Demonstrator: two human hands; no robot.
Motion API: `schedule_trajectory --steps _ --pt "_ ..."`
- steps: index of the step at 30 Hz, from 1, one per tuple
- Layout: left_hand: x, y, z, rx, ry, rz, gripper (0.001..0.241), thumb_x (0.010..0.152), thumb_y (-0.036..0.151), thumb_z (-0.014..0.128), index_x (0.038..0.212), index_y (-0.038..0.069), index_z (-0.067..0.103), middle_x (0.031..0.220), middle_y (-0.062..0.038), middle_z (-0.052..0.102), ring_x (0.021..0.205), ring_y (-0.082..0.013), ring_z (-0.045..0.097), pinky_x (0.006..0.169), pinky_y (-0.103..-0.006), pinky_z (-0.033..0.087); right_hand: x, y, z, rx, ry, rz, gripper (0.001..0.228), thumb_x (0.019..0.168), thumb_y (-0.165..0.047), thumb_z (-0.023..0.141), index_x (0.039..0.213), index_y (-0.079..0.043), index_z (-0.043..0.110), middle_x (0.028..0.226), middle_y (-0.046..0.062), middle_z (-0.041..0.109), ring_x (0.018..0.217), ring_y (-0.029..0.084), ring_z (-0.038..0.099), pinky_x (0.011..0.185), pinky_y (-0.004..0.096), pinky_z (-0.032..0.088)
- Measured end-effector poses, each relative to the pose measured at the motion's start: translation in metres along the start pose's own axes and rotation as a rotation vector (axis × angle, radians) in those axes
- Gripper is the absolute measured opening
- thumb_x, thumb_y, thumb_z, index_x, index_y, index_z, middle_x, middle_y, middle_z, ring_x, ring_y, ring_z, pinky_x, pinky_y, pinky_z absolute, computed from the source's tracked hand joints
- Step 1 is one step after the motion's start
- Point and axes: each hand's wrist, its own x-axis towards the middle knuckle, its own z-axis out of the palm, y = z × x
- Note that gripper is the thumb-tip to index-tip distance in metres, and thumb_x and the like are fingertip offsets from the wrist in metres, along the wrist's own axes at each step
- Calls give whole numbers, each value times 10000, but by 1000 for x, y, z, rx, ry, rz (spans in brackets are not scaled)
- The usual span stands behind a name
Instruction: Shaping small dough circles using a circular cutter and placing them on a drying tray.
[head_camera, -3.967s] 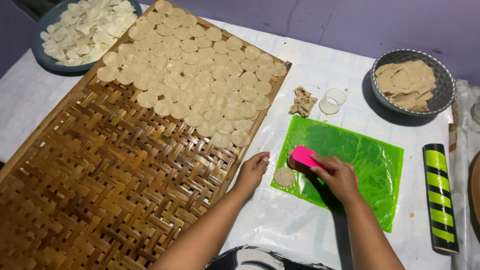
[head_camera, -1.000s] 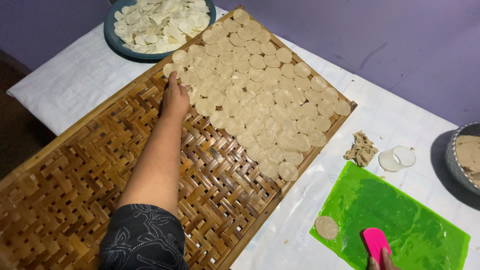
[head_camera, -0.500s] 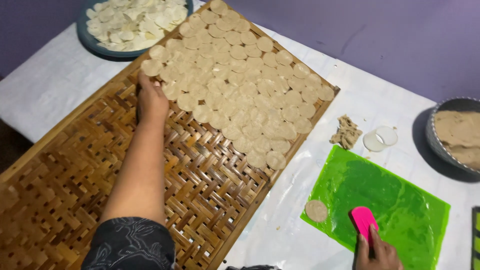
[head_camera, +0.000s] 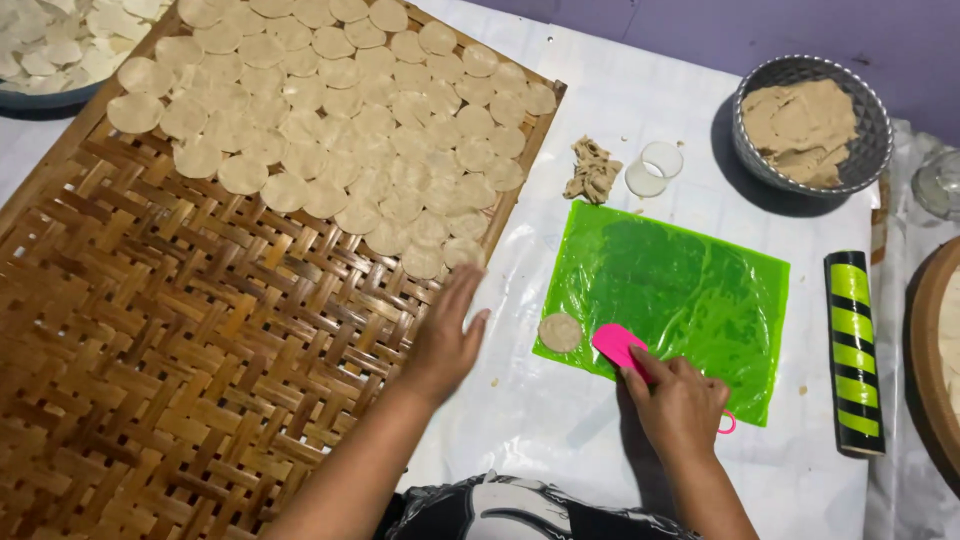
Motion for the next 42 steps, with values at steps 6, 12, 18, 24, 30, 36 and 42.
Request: schedule_trajectory --steps 6,12,18,24,30,36,42 --pt "-44 11 57 -105 -71 51 474 1006 111 573 1462 22 482 1572 -200 448 1523 -379 331 1201 -459 341 -2 -22 -22 -154 -72 -153 312 815 -450 749 1105 -346 799 819 48 664 827 237 667 913 502 388" --pt "-58 5 69 -77 -32 49 464 994 69 553 1452 25 493 1547 -192 484 1517 -373 354 1193 -448 357 8 -24 -25 -139 -41 -231 304 819 -425 762 1108 -337 797 823 43 654 811 239 659 918 517 390" --pt "-61 6 68 -155 -3 -15 460 964 23 558 1423 26 526 1507 -183 530 1500 -358 393 1189 -435 369 12 -18 -13 -63 -37 -283 309 809 -429 774 1104 -341 801 818 33 654 825 227 657 919 502 384" --pt "-51 -17 85 -477 152 -199 453 980 67 569 1421 -2 499 1469 -180 556 1425 -302 501 1157 -402 416 21 9 27 222 -61 -275 336 827 -384 782 1156 -317 792 856 14 663 850 194 643 935 430 359" --pt "-33 -40 110 -991 86 -666 463 1045 286 516 1409 0 525 1337 -205 644 1182 -301 664 1003 -382 547 28 8 39 542 -47 -333 388 824 -305 799 1206 -241 776 893 0 681 889 155 647 972 394 334" --pt "-29 -29 101 -1484 -232 -1010 576 1044 443 484 1253 -85 578 1120 -234 689 977 -316 733 876 -385 619 27 -19 12 603 -51 -425 414 794 -292 812 1203 -239 778 896 -11 687 861 148 636 956 377 337" --pt "-28 -54 124 -1000 87 -666 281 961 186 689 1124 -43 672 962 -127 738 829 -186 714 734 -295 594 22 -48 5 330 -40 -452 384 789 -376 784 1167 -308 775 882 3 690 849 184 659 941 405 379"
